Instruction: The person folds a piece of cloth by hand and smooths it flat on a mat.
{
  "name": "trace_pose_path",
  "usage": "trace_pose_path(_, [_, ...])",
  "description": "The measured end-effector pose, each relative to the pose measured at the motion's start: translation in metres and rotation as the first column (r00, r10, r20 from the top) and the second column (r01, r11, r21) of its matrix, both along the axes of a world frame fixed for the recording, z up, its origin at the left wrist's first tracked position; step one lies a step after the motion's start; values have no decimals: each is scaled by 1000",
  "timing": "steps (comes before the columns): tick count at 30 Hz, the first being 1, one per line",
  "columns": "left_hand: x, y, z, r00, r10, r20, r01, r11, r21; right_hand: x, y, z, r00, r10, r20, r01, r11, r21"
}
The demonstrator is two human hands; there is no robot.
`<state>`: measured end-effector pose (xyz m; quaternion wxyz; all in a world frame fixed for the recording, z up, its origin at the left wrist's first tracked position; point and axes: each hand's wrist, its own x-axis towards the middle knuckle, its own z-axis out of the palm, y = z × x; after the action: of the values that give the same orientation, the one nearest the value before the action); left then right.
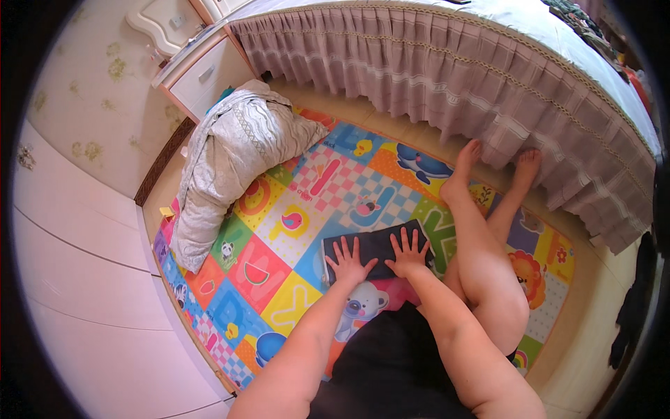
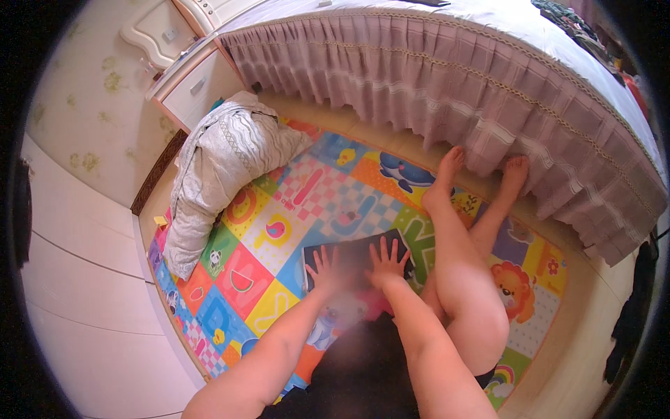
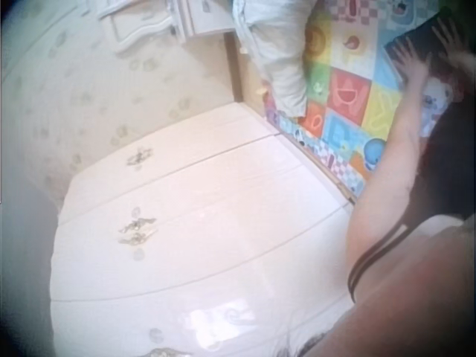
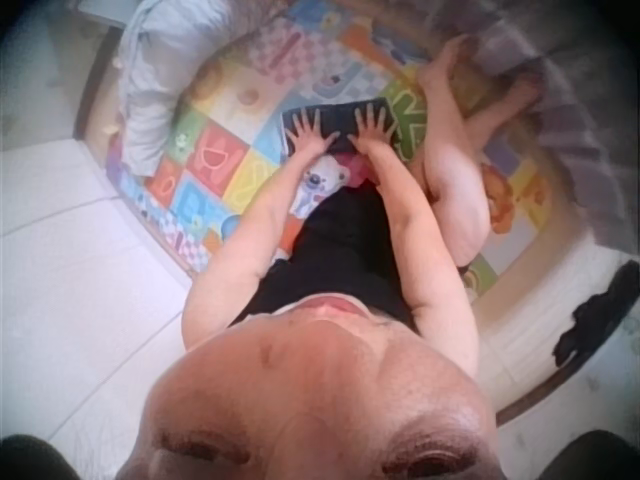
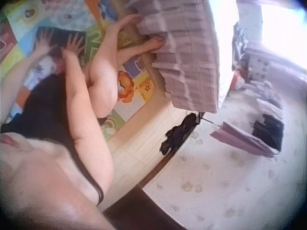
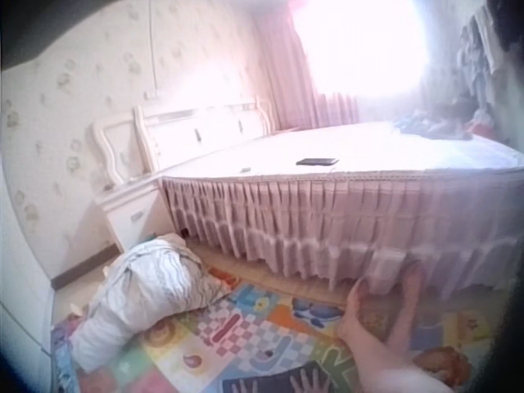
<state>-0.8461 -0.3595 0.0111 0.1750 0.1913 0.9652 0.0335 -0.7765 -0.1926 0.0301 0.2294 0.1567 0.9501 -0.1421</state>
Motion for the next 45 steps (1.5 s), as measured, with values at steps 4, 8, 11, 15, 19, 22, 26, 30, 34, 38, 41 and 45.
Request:
trace_pose_path(4, [-21,10,4,1000,-10,2,10,999,-37,-19,6,5,999,-31,-8,31,1000,1])
trace_pose_path(8, [-26,18,16,1000,-8,15,9,998,-67,-23,8,3,997,-59,-41,59,998,-14])
trace_pose_path(11, [-27,18,16,999,-6,32,7,999,-52,-24,6,1,997,-68,-46,69,998,7])
trace_pose_path(15, [-16,6,3,1000,-2,29,2,1000,-27,-12,-5,-4,998,-56,-19,56,998,19])
trace_pose_path(19, [16,-14,-4,1000,-19,-11,19,1000,-4,13,-16,-2,1000,-21,21,21,1000,14])
trace_pose_path(22, [39,-28,1,999,-26,20,26,999,29,34,-27,2,999,-14,41,13,1000,22])
trace_pose_path(26, [74,-45,1,1000,-6,13,6,1000,13,58,-40,13,994,19,104,-21,1000,20])
trace_pose_path(30, [110,-64,-8,998,23,-64,-21,999,33,76,-48,16,988,80,135,-79,997,-15])
trace_pose_path(34, [133,-66,0,996,84,28,-84,996,14,86,-48,17,970,127,205,-133,991,16])
trace_pose_path(38, [132,-66,4,995,92,42,-92,996,-16,85,-48,17,972,136,194,-134,991,-23])
trace_pose_path(41, [127,-63,4,995,91,31,-90,996,-28,82,-51,17,978,116,172,-116,993,-15])
trace_pose_path(45, [107,-53,2,996,94,1,-94,996,-4,68,-44,10,987,106,123,-109,994,12])
